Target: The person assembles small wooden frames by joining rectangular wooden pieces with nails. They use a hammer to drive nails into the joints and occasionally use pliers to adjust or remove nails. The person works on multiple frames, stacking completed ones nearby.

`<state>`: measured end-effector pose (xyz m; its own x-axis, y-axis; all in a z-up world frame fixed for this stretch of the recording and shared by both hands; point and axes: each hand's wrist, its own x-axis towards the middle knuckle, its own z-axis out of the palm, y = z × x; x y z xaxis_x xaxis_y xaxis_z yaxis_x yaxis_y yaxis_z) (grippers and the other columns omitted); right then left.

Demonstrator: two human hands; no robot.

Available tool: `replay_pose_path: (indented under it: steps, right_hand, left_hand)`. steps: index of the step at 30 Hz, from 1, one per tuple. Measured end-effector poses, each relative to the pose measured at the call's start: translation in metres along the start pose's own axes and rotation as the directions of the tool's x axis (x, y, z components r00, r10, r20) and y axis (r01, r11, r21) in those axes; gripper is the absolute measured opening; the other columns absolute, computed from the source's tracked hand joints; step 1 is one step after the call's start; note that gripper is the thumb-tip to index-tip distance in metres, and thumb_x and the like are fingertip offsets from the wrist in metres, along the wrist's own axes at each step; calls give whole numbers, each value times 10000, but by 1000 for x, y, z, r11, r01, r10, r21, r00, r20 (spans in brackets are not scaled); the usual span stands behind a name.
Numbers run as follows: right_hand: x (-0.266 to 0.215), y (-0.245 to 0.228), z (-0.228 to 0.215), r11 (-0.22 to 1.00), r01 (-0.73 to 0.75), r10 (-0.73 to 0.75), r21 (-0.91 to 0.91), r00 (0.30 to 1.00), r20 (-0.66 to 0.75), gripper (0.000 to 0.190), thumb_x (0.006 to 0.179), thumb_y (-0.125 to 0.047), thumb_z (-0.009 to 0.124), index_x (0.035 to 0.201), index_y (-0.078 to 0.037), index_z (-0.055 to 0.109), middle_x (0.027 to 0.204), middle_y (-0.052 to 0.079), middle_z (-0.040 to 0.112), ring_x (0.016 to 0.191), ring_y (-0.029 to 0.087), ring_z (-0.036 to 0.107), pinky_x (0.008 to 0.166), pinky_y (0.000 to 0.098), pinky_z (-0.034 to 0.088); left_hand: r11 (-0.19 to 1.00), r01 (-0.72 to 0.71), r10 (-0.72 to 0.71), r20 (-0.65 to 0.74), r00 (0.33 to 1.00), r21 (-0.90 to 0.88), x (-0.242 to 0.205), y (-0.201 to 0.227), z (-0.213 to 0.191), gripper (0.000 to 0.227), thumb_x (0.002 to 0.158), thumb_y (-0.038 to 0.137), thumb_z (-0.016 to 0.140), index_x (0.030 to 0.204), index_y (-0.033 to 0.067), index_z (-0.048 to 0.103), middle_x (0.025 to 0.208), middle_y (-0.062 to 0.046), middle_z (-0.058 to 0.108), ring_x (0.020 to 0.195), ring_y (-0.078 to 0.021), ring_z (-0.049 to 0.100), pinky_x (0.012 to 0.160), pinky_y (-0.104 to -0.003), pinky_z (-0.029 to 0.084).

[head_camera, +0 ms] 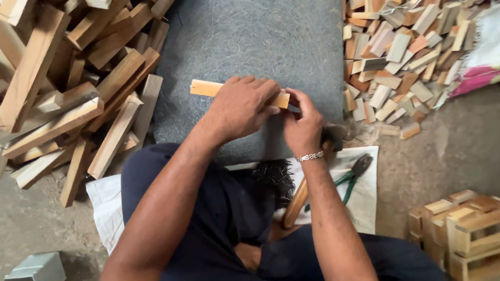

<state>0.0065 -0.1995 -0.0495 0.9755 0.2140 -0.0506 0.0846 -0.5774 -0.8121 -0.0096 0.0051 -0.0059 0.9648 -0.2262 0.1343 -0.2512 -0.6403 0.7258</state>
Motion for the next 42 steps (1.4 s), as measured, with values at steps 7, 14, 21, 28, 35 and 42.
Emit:
replay_pose_path:
  steps: [7, 14, 21, 28, 35, 42]
  right_hand:
    - [1, 4, 0, 985, 171, -171, 30, 985, -24, 429, 877, 99, 664, 1281, -45, 670, 1227, 150, 738, 1134, 266, 738, 966, 353, 586]
    - [3, 6, -3, 988, 94, -91, 126, 996, -24, 411, 894, 78, 696, 1272, -83, 681, 1224, 110, 741, 1123, 258, 744, 965, 348, 596]
    - [4, 6, -5, 985, 116, -112, 130, 993, -39, 423, 881, 83, 698, 1267, -89, 684, 1233, 101, 735, 1146, 269, 725, 974, 357, 589]
    - [6, 10, -6, 982, 121, -119, 144, 993, -27, 418, 883, 81, 682, 1264, -91, 684, 1222, 87, 737, 1118, 263, 726, 959, 351, 596]
    - [5, 8, -10, 983, 105, -104, 151, 994, -12, 427, 876, 82, 685, 1259, -108, 685, 1203, 80, 739, 1093, 246, 732, 936, 344, 605]
    - [4, 11, -10, 984, 69, -70, 165, 998, 1, 419, 892, 70, 697, 1268, -113, 685, 1210, 69, 740, 1084, 228, 742, 918, 327, 610]
  left_hand:
    - [993, 42, -51, 85, 995, 109, 8, -2, 11, 396, 861, 238, 737, 1248, 197, 667, 997, -31, 718, 976, -259, 662, 801, -419, 443]
    - [996, 26, -31, 48, 998, 85, 15, 3, 15, 382, 853, 231, 795, 1213, 151, 696, 979, -44, 695, 910, -275, 654, 811, -418, 482]
    - [991, -2, -2, 30, 1000, 132, 20, 2, 20, 397, 841, 320, 845, 1156, 123, 703, 891, -47, 655, 843, -272, 641, 742, -417, 483]
    - [989, -21, 15, 37, 999, 147, 20, 2, 25, 384, 858, 281, 842, 1167, 101, 703, 873, -40, 650, 814, -262, 637, 713, -411, 478]
    - [987, -23, 22, 11, 1000, 157, 23, 5, 26, 368, 879, 300, 848, 1155, 98, 712, 881, -38, 664, 800, -251, 633, 708, -399, 478]
    - [985, -24, 19, 28, 999, 173, 23, 5, 27, 387, 860, 307, 857, 1158, 100, 722, 887, -35, 671, 792, -244, 634, 701, -399, 477]
